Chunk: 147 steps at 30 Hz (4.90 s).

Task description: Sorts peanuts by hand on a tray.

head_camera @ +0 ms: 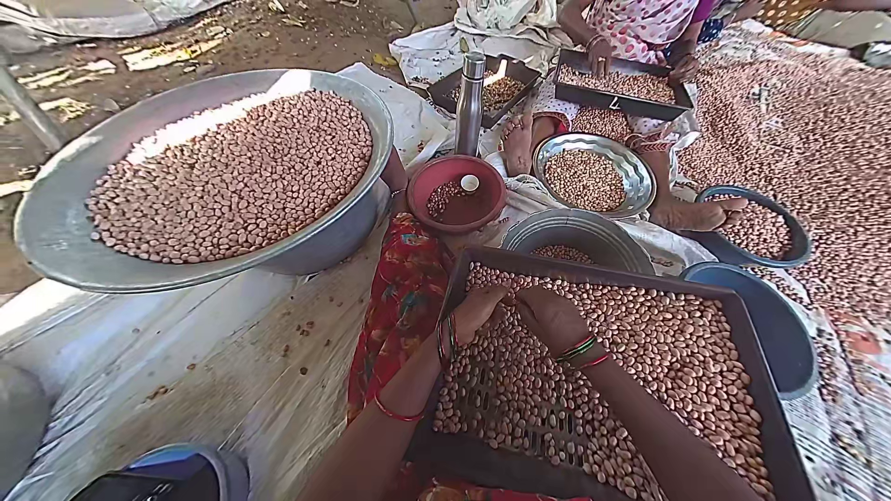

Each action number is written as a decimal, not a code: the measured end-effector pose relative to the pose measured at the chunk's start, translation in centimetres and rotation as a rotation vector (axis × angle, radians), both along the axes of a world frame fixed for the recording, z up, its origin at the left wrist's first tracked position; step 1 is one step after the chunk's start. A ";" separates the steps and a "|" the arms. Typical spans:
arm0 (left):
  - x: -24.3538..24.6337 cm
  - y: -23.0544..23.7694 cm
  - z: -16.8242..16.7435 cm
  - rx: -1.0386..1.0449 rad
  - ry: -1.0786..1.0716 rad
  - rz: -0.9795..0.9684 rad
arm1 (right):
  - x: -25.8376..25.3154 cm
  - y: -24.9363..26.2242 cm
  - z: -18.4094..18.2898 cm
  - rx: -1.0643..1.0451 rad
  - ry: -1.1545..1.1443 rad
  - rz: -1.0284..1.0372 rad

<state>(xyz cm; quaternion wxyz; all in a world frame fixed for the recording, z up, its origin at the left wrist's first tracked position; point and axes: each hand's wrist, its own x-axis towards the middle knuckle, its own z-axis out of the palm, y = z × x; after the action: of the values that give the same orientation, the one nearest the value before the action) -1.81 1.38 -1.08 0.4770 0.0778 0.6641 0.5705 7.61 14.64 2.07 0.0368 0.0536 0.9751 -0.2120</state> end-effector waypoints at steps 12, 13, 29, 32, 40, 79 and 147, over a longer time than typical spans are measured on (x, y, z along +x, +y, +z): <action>-0.2 0.1 0.4 0.027 0.004 0.165 | 1.8 -3.6 -5.0 0.233 0.251 0.137; -0.3 0.1 0.3 0.021 0.014 0.156 | 1.6 -3.5 -4.5 0.171 0.316 0.123; -0.1 -0.1 0.9 0.067 -0.181 0.068 | 1.2 3.3 1.5 0.261 -0.483 -0.158; -0.2 0.0 0.6 0.042 -0.164 0.027 | 1.3 2.8 2.6 0.092 -0.134 -0.128; -0.5 -0.7 0.7 0.324 -0.257 0.229 | -1.3 3.4 4.9 0.077 -0.254 -0.166; -0.5 -0.2 -0.5 0.498 0.006 0.462 | 5.3 -2.4 1.7 0.018 -0.702 0.378; 0.0 0.5 -1.1 0.292 -0.014 0.391 | -1.0 4.8 2.1 0.062 -0.334 -0.321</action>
<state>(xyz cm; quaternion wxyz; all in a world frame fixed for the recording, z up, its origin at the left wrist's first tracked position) -1.83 1.91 -2.15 0.3457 0.0121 0.5735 0.7426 6.58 19.41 4.20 0.1617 0.2436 0.9405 -0.1733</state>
